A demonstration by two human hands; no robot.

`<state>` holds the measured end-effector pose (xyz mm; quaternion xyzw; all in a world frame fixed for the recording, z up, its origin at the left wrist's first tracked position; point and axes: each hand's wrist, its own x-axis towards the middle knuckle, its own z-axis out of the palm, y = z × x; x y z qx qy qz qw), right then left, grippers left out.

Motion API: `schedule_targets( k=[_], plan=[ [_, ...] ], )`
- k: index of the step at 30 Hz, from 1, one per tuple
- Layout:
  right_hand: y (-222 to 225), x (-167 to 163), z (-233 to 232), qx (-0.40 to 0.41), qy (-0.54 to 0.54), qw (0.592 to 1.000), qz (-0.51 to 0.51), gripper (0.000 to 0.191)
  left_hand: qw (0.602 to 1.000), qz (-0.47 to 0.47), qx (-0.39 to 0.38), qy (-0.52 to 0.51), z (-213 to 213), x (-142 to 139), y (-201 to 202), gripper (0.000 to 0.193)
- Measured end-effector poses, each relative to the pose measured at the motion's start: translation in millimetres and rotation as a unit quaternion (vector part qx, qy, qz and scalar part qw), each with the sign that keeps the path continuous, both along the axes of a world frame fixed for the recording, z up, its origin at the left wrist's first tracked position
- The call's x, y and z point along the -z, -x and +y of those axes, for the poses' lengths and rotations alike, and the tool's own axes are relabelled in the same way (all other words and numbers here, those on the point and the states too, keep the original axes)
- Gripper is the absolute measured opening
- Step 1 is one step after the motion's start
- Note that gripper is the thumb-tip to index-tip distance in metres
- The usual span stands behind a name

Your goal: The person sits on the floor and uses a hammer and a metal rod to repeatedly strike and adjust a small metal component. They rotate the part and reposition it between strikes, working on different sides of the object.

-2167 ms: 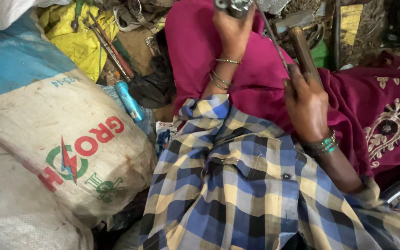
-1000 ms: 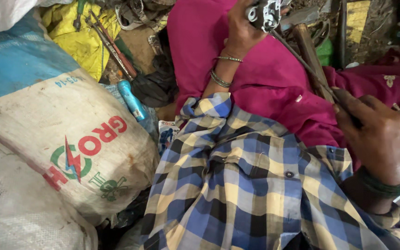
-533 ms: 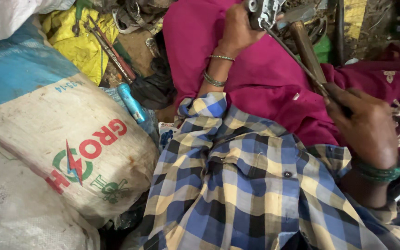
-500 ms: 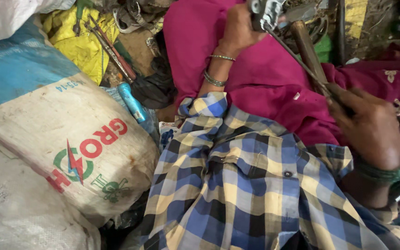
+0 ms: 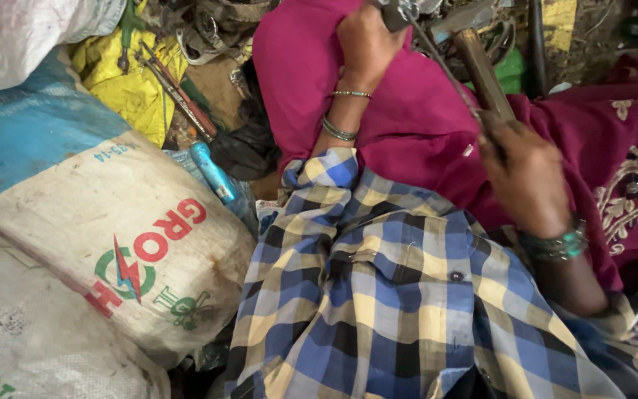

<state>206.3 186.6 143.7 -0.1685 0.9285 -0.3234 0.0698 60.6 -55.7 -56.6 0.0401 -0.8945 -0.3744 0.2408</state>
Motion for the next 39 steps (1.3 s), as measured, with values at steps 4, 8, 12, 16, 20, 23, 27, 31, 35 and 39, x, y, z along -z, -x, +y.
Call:
schedule_targets(
  k=[4,8,12,16,20,23,27,31,35,39],
  plan=[
    [-1,19,-18,-0.002,0.045,0.999,0.002,0.027,0.998,0.015,-0.059,-0.028,-2,2,-1,0.036],
    [-6,40,-25,0.040,0.180,0.974,-0.130,0.017,0.994,0.030,-0.076,-0.079,-5,-1,-6,0.036],
    [-9,54,-26,0.130,0.307,0.867,-0.372,0.030,0.989,0.051,-0.068,-0.120,-6,-1,-5,0.034],
    [3,62,-35,0.184,0.402,0.769,-0.463,0.030,0.977,0.032,-0.062,-0.203,4,-6,-4,0.029],
    [22,63,-41,0.253,0.556,0.681,-0.404,0.016,0.966,0.034,-0.029,-0.255,26,-19,-18,0.038],
    [25,51,-32,0.249,0.510,0.746,-0.348,0.013,0.981,0.045,-0.003,-0.191,27,-27,-19,0.035],
    [14,14,-8,0.196,0.280,0.885,-0.318,0.028,0.963,0.068,-0.019,-0.260,20,-28,-10,0.035],
    [10,-25,6,0.082,0.048,0.974,-0.204,0.035,0.968,0.069,-0.018,-0.241,16,-26,-8,0.034],
    [9,-42,9,0.061,0.006,0.988,-0.145,0.034,0.961,0.131,0.048,-0.237,10,-22,-12,0.033],
    [7,-41,15,0.053,-0.013,0.990,-0.133,0.035,0.977,0.127,0.046,-0.165,8,-20,-15,0.036]
  ],
)
